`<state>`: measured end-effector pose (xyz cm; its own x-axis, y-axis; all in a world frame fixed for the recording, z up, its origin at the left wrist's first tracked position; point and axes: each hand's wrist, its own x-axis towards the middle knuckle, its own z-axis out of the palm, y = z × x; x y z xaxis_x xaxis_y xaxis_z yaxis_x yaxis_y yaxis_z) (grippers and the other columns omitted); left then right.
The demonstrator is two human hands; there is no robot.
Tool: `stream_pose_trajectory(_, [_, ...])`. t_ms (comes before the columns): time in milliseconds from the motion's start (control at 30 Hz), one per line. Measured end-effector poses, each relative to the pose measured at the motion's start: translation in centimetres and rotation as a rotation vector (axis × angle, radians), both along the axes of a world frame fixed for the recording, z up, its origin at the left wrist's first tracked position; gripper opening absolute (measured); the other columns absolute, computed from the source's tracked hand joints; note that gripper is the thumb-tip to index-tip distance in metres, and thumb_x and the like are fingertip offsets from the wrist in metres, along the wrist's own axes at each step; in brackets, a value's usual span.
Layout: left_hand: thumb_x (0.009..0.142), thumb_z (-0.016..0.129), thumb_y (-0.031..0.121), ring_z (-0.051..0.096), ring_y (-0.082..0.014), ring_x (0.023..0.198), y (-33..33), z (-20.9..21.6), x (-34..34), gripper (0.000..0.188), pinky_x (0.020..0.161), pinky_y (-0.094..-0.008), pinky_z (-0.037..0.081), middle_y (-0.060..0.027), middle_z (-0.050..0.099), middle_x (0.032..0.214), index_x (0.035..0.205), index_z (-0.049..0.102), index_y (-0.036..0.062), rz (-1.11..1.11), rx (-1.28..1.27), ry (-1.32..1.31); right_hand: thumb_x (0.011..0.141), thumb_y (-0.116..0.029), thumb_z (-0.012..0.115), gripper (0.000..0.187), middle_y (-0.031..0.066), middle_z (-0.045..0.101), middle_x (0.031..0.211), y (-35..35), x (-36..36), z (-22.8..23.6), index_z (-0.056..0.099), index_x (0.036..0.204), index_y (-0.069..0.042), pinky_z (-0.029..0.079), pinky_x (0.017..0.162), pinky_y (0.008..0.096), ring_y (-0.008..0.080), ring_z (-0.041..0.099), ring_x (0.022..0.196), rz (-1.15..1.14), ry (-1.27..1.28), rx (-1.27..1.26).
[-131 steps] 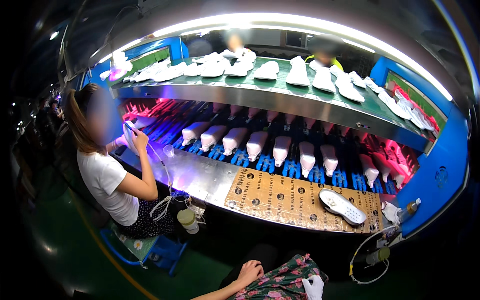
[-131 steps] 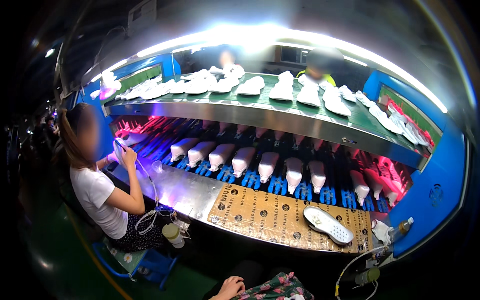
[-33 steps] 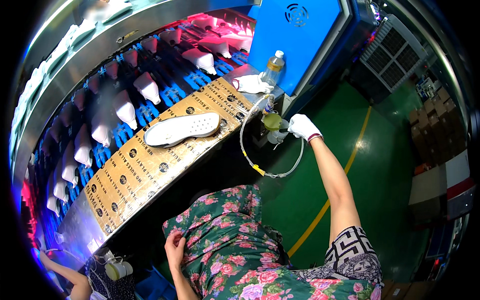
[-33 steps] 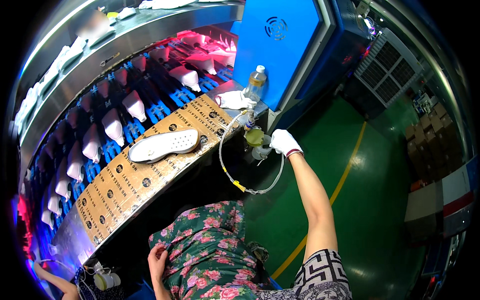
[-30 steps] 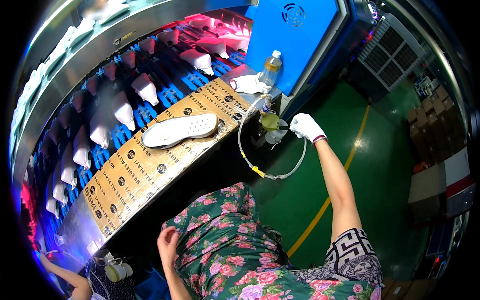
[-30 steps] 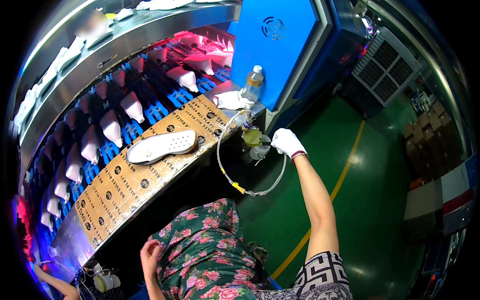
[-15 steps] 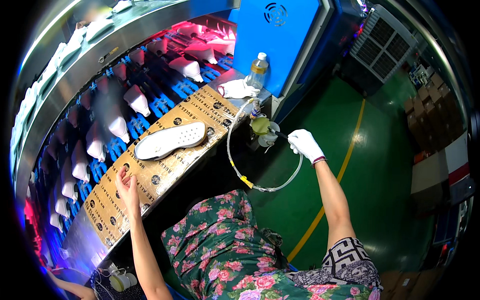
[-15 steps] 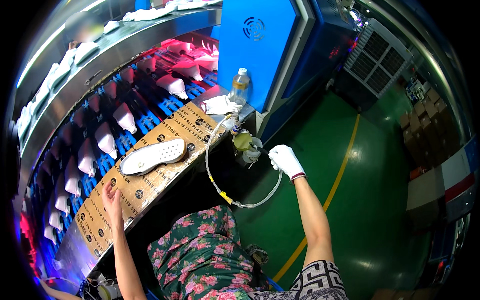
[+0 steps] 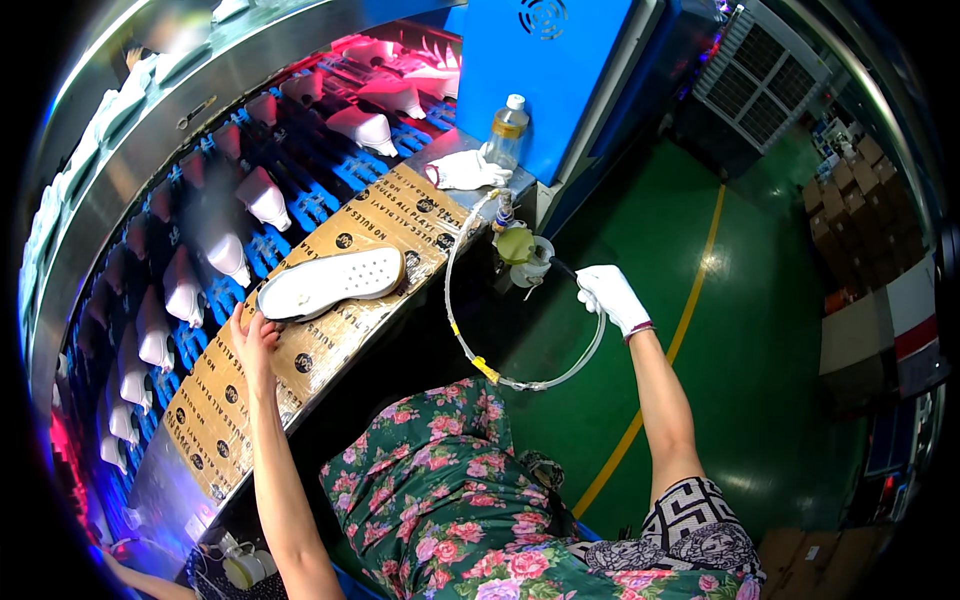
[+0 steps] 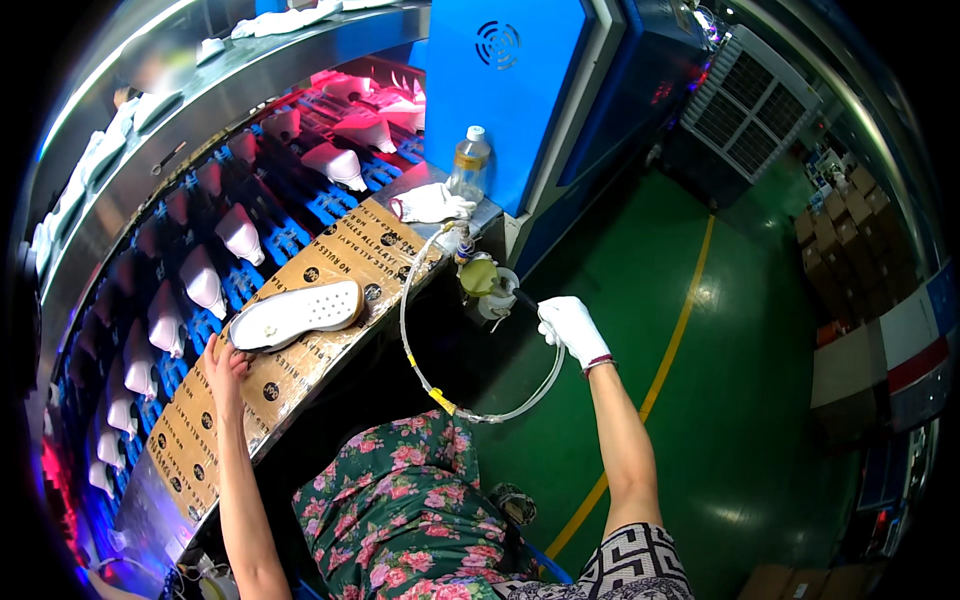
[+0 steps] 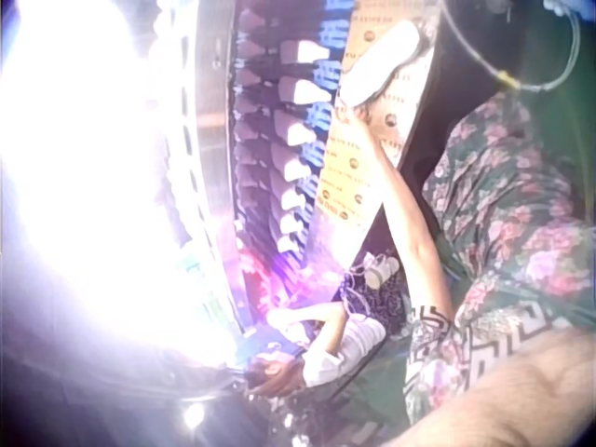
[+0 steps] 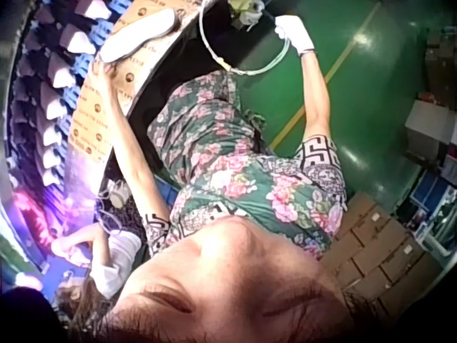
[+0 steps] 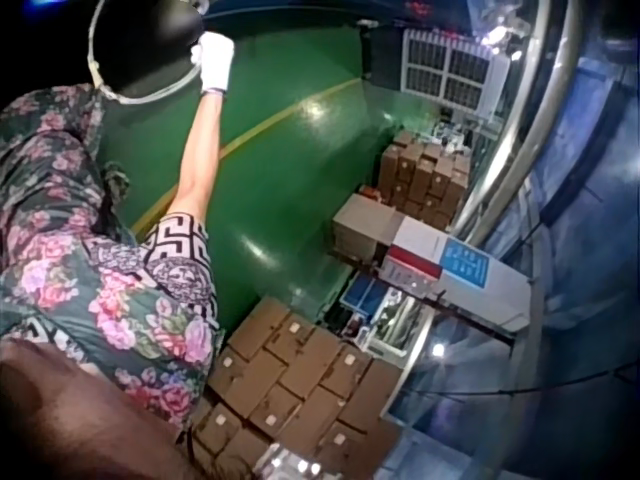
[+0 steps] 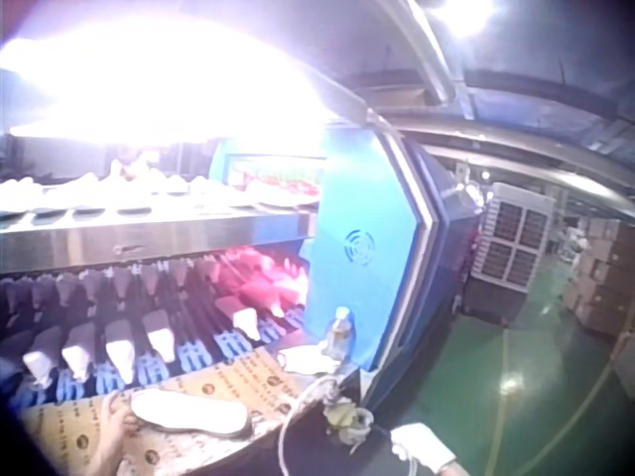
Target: The person prepares for work by putting on a white glove, picks up a brush connected to a glue reservoir, and applies glue to a shoe insole on a workbench before placing it onto an overhead conveyor belt.
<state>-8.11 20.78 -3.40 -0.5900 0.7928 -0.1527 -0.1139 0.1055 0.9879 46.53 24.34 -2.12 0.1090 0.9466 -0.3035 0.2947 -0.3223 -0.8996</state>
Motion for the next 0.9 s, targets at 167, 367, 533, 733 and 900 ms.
stream_pose_trajectory(167, [0.084,0.058,0.003,0.048,-0.0069,0.058,0.4,-1.5,-1.5,0.068,0.05,-0.0196,0.04,-0.0035,0.055,0.079,0.144,0.027,0.0107,-0.018,0.06,0.103,0.085,-0.011,0.053,0.025,0.0003,0.047,0.055,-0.1,-0.4,-0.9,0.049,0.061,-0.007,0.037,0.042,0.024,0.0093,0.045,0.045,0.01,0.124,0.044])
stream_pose_trajectory(367, [0.078,0.049,-0.003,0.051,-0.0092,0.057,-2.6,0.1,0.7,0.069,0.048,-0.0199,0.043,-0.0056,0.055,0.079,0.143,0.031,0.0111,-0.017,-0.057,0.093,0.087,-0.011,0.052,0.02,0.0011,0.051,0.058,-0.6,-0.3,-1.6,0.055,0.069,-0.006,0.036,0.041,0.022,0.008,0.046,0.045,-0.036,0.167,0.004])
stream_pose_trajectory(533, [0.08,0.047,-0.005,0.058,-0.0114,0.06,-5.7,0.7,2.6,0.059,0.05,-0.0202,0.048,-0.0055,0.054,0.079,0.136,0.043,0.0099,-0.043,-0.042,-0.031,0.09,-0.015,0.053,0.016,0.0014,0.055,0.061,-1.0,-0.2,-2.5,0.061,0.084,-0.003,0.036,0.041,0.0209,0.0071,0.047,0.045,-0.061,0.192,0.005])
stream_pose_trajectory(733, [0.086,0.056,0.003,0.06,-0.0106,0.066,-7.3,-0.6,2.6,0.054,0.061,-0.021,0.051,-0.0046,0.056,0.082,0.138,0.042,0.0095,-0.11,0.004,0.035,0.092,-0.017,0.054,0.019,0.0009,0.057,0.063,-1.5,-0.1,-3.6,0.063,0.096,-0.001,0.037,0.042,0.0207,0.0066,0.047,0.045,-0.072,0.218,0.024])
stream_pose_trajectory(900, [0.091,0.057,0.01,0.06,-0.0109,0.068,-7.8,-1.4,2.7,0.052,0.06,-0.0223,0.051,-0.0054,0.055,0.083,0.14,0.038,0.0078,-0.163,0.054,0.17,0.092,-0.016,0.053,0.026,0.0008,0.057,0.065,-1.9,-0.1,-4.4,0.062,0.109,0.0,0.037,0.042,0.0206,0.0068,0.048,0.046,-0.091,0.229,0.026])
